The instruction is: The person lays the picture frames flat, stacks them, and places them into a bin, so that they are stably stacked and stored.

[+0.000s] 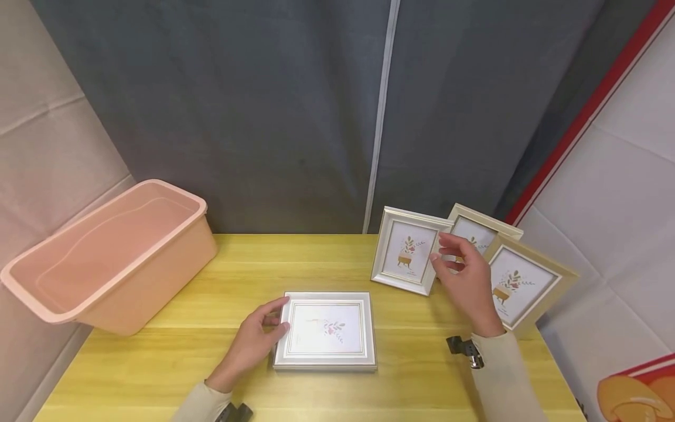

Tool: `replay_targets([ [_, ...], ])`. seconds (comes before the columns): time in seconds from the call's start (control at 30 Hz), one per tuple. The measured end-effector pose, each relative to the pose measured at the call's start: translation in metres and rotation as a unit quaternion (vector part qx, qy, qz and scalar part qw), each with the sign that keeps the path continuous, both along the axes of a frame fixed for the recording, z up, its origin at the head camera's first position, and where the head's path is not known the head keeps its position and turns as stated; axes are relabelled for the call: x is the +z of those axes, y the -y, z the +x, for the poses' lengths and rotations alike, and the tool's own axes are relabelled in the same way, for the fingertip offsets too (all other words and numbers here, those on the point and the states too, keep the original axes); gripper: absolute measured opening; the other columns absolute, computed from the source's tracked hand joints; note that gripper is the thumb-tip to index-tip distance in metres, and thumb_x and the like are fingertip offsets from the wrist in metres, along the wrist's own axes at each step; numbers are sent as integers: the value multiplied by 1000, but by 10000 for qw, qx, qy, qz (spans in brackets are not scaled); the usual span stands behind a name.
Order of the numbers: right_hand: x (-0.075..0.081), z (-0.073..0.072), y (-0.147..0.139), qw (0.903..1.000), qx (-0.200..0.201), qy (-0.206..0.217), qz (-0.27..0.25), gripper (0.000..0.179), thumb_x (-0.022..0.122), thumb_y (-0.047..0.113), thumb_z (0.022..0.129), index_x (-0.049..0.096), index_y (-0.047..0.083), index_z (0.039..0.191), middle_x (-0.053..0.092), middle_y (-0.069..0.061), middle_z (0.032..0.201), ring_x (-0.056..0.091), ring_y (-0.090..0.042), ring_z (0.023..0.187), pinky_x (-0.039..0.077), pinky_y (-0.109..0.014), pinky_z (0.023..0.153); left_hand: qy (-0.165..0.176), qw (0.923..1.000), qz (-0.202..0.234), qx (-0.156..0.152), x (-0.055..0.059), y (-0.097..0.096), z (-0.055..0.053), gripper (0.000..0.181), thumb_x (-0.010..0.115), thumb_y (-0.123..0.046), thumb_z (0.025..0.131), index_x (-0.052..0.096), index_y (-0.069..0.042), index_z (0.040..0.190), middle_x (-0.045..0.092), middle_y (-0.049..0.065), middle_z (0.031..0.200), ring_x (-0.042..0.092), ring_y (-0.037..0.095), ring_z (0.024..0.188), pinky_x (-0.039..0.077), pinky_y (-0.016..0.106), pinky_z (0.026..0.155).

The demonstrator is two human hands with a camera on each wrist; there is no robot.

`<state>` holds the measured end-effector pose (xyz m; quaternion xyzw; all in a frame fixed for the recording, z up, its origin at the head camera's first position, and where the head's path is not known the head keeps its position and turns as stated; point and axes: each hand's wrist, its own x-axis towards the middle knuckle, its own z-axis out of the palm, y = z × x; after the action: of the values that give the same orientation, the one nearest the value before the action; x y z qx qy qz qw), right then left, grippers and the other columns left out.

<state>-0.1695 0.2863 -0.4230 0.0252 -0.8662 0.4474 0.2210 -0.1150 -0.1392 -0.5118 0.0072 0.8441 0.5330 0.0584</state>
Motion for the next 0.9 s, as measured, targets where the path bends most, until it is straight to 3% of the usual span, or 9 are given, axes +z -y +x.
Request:
replay_targets([
  [0.2, 8, -10, -8, 9996, -283, 73, -36, 51, 74, 17, 99, 60, 11, 147, 64, -16, 135, 62, 3, 107, 48, -5, 85, 44, 10000, 68, -46, 0, 0, -1, 55, 76, -12, 96, 62, -26, 148, 64, 11, 137, 62, 24, 109, 57, 26, 70],
  [0.4, 8, -22, -19, 9994, -244, 210, 82, 59, 75, 19, 98, 55, 16, 153, 63, -18, 138, 61, -2, 108, 46, -3, 82, 39, 9999, 61, -104, 1, 1, -1, 55, 76, -14, 97, 62, -26, 148, 63, 12, 138, 62, 24, 108, 57, 27, 69],
  [0.63, 1, -37, -26, 9974, 116, 655, 292, 69, 70, 26, 102, 40, 19, 164, 55, -27, 148, 59, -40, 125, 43, -6, 80, 68, 9999, 51, -103, 2, 2, -1, 54, 76, -14, 97, 62, -26, 148, 62, 11, 139, 61, 24, 108, 56, 28, 70],
  [0.7, -1, -39, -25, 9969, 144, 734, 258, 70, 69, 28, 103, 37, 21, 165, 56, -25, 149, 60, -34, 126, 43, -7, 82, 76, 9999, 56, -95, 2, 2, -1, 54, 76, -15, 97, 62, -27, 148, 62, 11, 139, 61, 24, 108, 56, 28, 71],
  [0.9, -8, -44, -24, 9970, 120, 748, 127, 66, 67, 25, 104, 39, 19, 164, 61, -21, 139, 54, 7, 107, 44, -4, 85, 93, 9999, 19, -118, 1, 2, -2, 55, 75, -15, 98, 61, -27, 149, 62, 11, 139, 61, 24, 109, 56, 28, 71],
])
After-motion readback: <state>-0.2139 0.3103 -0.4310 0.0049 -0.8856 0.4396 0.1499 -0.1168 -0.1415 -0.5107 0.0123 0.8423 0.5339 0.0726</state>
